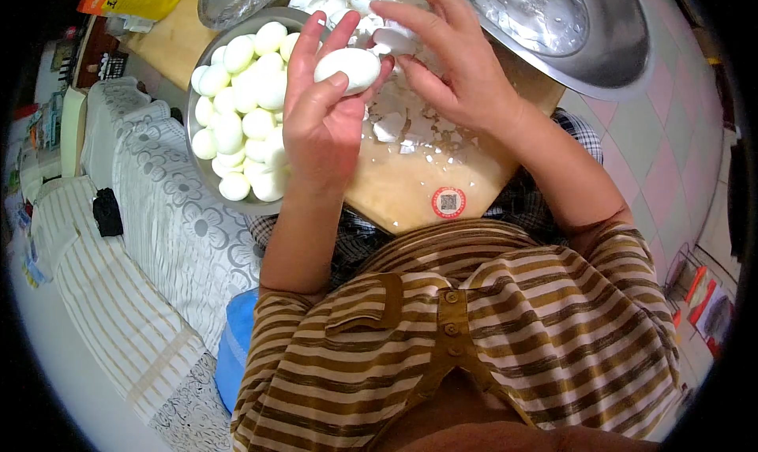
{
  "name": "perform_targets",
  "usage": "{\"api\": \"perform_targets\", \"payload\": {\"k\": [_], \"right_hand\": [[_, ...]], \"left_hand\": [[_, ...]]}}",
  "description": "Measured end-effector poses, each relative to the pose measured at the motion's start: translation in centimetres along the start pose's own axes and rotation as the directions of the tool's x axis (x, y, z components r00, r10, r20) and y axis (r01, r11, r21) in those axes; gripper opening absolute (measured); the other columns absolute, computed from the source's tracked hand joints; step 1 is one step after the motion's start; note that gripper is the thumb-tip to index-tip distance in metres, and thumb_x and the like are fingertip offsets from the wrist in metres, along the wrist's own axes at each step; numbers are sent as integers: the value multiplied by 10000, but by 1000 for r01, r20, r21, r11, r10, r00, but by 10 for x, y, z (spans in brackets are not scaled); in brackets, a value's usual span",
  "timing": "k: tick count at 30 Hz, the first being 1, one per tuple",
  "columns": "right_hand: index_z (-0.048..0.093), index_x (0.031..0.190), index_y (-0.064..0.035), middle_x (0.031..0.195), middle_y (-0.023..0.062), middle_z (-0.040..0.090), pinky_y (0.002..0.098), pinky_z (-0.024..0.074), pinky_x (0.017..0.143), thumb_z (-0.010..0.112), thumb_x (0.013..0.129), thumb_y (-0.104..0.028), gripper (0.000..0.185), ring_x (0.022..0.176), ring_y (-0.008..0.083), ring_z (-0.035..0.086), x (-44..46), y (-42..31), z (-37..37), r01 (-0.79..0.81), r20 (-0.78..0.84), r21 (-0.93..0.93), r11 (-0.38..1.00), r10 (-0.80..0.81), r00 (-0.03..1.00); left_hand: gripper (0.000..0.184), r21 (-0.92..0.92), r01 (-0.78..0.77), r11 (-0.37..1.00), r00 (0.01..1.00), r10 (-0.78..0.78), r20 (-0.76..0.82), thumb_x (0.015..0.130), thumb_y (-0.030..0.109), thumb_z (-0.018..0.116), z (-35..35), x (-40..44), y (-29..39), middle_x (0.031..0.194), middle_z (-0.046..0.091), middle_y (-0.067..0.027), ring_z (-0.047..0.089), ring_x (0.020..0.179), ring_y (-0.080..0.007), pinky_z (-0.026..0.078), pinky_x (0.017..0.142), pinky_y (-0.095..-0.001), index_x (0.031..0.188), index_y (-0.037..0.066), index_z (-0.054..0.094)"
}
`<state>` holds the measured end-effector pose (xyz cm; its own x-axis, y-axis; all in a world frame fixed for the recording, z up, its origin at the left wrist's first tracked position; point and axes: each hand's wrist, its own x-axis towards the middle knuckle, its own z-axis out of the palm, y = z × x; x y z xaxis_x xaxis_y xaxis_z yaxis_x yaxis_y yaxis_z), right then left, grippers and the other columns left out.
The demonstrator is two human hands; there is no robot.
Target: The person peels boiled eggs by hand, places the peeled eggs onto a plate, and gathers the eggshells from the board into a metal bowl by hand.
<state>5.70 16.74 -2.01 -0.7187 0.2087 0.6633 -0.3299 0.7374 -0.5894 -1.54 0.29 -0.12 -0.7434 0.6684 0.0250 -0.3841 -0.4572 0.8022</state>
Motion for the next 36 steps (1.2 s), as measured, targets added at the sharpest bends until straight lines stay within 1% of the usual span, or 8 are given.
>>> {"api": "perform_targets", "payload": {"k": [2,11,16,22,24,30,31,36], "right_hand": [[632,1164,-144,1302,185,489,465,368,1017,664,783,-111,384,1192,389,463,1,2,-1,136,10,-37,990,-136,991],[676,941,-128,1134,107,589,440,410,929,699,786,-152,158,1087,327,544,0,8,-1,173,-8,61,983,-173,985],[655,906,-105,1130,105,595,434,426,913,701,764,-124,150,1076,328,547,0,5,-2,154,-6,-5,988,-154,988],[641,924,-81,1132,117,599,414,441,905,694,764,-119,172,1062,334,554,0,6,-3,158,-33,-105,982,-162,986],[644,941,-79,1126,120,600,409,443,904,691,776,-124,178,1060,334,555,0,5,-3,161,-40,-110,981,-166,985],[671,972,-83,1057,119,602,400,451,855,713,799,-190,207,986,317,556,3,5,-11,65,-111,56,996,-59,992],[675,940,-81,1016,112,602,391,454,834,725,788,-208,203,957,311,554,4,2,-12,50,-87,52,997,-46,995],[673,843,-69,890,93,602,369,459,769,742,770,-240,198,887,296,556,3,-1,-12,28,-101,38,999,-24,995]], "left_hand": [[734,22,7,1000,1000,-7,1,806,79,467,1,-1,-1,1471,297,-264,411,1299,-365,352,1095,-509,1481,11,186],[823,-46,1,999,999,2,50,724,70,489,3,1,1,1475,279,-263,328,1360,-435,285,1134,-509,1486,24,182],[829,-111,13,994,994,-1,106,713,52,479,0,2,4,1475,273,-250,288,1380,-446,262,1148,-512,1488,40,185],[899,-259,20,966,1000,-19,9,705,160,596,-3,6,10,1504,217,-289,190,1417,-462,148,1171,-543,1492,35,179],[894,-229,22,973,995,0,97,689,124,565,-8,6,8,1480,277,-257,294,1375,-450,247,1140,-534,1495,60,185],[963,-96,187,978,967,-166,192,663,143,644,1,1,5,1504,221,-286,352,1343,-424,238,1140,-532,1500,37,181],[943,-28,171,985,971,-164,172,673,165,657,4,-1,2,1475,311,-219,476,1249,-338,397,1052,-448,1499,60,213],[949,61,212,975,949,-221,225,655,126,652,9,-5,-9,1441,359,-183,491,1232,-267,412,1039,-394,1493,19,218]]}}
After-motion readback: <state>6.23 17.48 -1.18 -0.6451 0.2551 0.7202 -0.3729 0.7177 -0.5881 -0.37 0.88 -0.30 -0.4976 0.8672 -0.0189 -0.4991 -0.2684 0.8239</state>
